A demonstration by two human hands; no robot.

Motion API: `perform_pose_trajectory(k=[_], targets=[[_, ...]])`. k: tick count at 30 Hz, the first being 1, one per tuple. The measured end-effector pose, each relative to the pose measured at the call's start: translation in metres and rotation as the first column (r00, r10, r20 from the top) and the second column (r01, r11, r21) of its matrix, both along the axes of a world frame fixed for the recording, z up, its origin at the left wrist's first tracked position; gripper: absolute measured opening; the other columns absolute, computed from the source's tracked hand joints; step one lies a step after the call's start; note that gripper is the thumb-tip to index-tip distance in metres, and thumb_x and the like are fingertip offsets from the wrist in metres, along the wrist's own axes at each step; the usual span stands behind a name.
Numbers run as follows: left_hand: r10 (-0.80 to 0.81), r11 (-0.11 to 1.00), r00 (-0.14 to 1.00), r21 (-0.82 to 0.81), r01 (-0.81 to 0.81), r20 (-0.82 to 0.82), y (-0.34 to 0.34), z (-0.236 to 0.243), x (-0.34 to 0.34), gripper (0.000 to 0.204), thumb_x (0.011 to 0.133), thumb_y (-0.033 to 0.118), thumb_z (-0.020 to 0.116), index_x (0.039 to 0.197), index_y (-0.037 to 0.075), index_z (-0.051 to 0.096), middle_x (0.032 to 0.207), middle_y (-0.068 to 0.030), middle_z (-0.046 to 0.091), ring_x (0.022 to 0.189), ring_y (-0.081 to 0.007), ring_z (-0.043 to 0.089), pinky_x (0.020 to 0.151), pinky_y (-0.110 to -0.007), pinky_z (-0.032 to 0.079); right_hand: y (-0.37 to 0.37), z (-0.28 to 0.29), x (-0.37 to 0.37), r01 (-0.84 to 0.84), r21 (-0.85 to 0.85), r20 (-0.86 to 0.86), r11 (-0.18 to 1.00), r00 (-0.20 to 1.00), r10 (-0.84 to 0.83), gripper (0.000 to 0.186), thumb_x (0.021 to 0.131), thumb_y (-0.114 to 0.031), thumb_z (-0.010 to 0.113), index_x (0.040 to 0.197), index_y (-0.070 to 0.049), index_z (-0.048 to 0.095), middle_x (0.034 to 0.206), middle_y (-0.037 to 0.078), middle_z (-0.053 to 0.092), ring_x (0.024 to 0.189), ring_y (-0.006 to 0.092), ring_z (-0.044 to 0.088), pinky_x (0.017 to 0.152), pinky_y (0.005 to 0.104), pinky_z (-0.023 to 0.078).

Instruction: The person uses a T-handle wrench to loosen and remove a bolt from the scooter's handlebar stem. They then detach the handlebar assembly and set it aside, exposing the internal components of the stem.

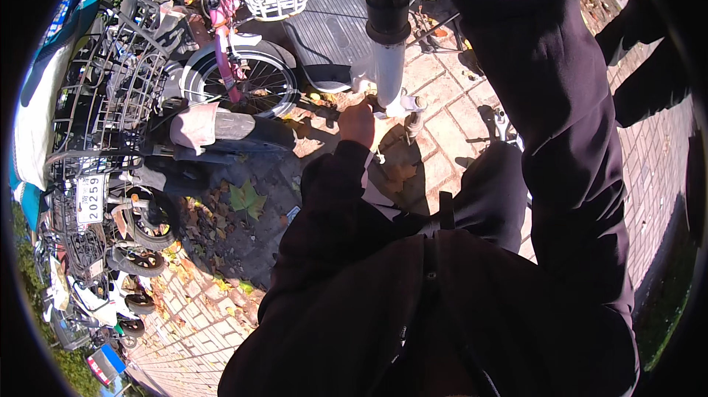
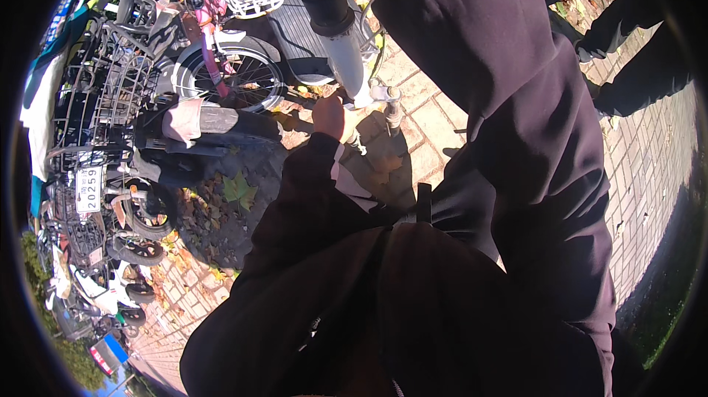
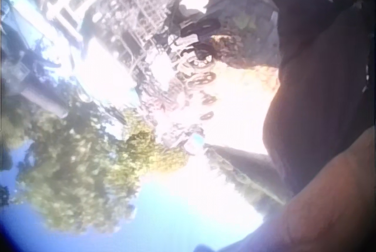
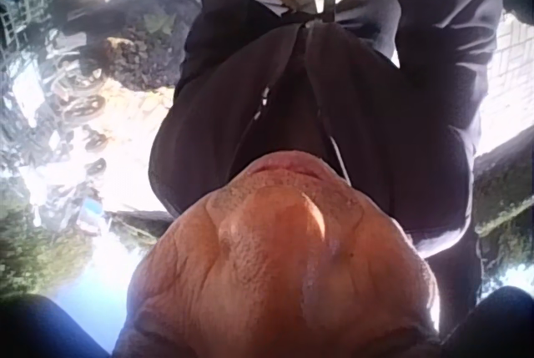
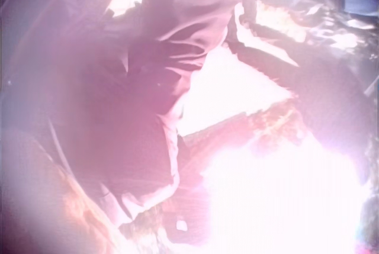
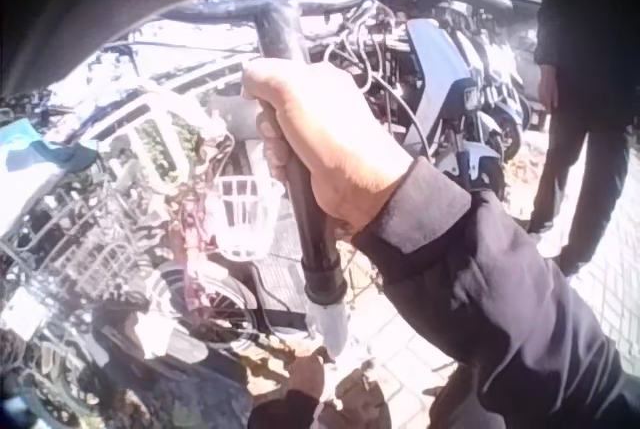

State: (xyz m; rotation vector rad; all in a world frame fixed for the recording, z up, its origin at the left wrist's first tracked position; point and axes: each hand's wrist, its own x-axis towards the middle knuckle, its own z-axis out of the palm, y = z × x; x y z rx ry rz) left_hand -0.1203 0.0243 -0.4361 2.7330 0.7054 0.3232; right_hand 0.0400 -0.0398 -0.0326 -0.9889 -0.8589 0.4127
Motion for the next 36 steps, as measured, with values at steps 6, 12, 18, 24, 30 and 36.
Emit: perform_pose_trajectory(k=[6,12,18,24,30,36], targets=[[-0.03,0.998,0.999,0.056,0.031,-0.025,0.001,0.022,-0.001,0.017,0.089,0.012,0.056,0.079,0.006,0.069,0.075,-0.0151,0.069,0.075,-0.035,0.07,0.067,-0.046,0.056,0.004,0.002,0.0,0.024,-0.022,-0.066,0.999,0.997,-0.026,0.019,0.092,-0.02,0.063,0.078,-0.008,0.055,0.06,-0.003,0.049,0.048,0.0086,0.043,0.046,0.0256,0.037],[-0.03,0.893,1.0,-0.449,0.028,0.003,-0.008,0.123,-0.015,0.066,0.073,0.022,0.085,0.127,-0.001,0.054,0.11,-0.0172,0.066,0.104,-0.0332,0.065,0.091,-0.041,0.051,0.001,0.002,0.003,0.067,-0.005,0.012,0.998,0.998,-0.067,0.024,0.088,-0.022,0.065,0.074,-0.004,0.062,0.059,0.002,0.054,0.048,0.0123,0.048,0.046,0.0294,0.038],[-0.056,0.771,0.653,-0.383,0.509,0.756,-0.02,0.259,0.022,0.081,0.074,0.034,0.09,0.132,-0.002,0.047,0.126,-0.018,0.054,0.118,-0.0261,0.053,0.105,-0.043,0.041,0.009,-0.007,0.013,0.037,0.06,0.02,0.997,0.999,-0.039,0.025,0.089,-0.022,0.065,0.083,0.001,0.07,0.067,0.005,0.062,0.058,0.0122,0.053,0.053,0.0297,0.041],[0.037,0.905,0.514,-0.247,0.347,0.857,-0.044,0.278,0.083,0.035,0.095,0.023,0.066,0.108,-0.007,0.053,0.086,-0.01,0.065,0.071,-0.0138,0.06,0.065,-0.029,0.049,0.002,-0.015,0.025,0.333,0.152,0.773,0.931,0.547,-0.322,0.034,0.105,-0.028,0.042,0.133,-0.023,0.06,0.091,0.025,0.063,0.086,0.0367,0.064,0.081,0.0449,0.051],[0.184,0.676,0.515,-0.488,0.553,0.837,-0.042,0.263,0.088,0.04,0.099,0.021,0.061,0.129,-0.001,0.047,0.11,-0.0121,0.066,0.079,-0.0195,0.069,0.058,-0.026,0.053,-0.077,-0.106,0.047,0.028,-0.107,0.361,0.994,0.932,0.012,0.039,0.104,-0.035,0.05,0.138,-0.015,0.049,0.114,0.016,0.06,0.102,0.0276,0.059,0.092,0.0391,0.046],[0.161,0.797,0.502,-0.412,0.442,0.85,-0.054,0.257,0.087,0.049,0.105,0.034,0.049,0.135,-0.003,0.04,0.104,-0.0143,0.061,0.072,-0.0163,0.059,0.059,-0.024,0.049,-0.105,-0.17,0.046,-0.021,-0.118,0.169,0.993,0.985,0.041,0.016,0.1,-0.018,0.057,0.099,-0.003,0.063,0.088,0.003,0.064,0.08,0.0102,0.059,0.073,0.0269,0.051]])
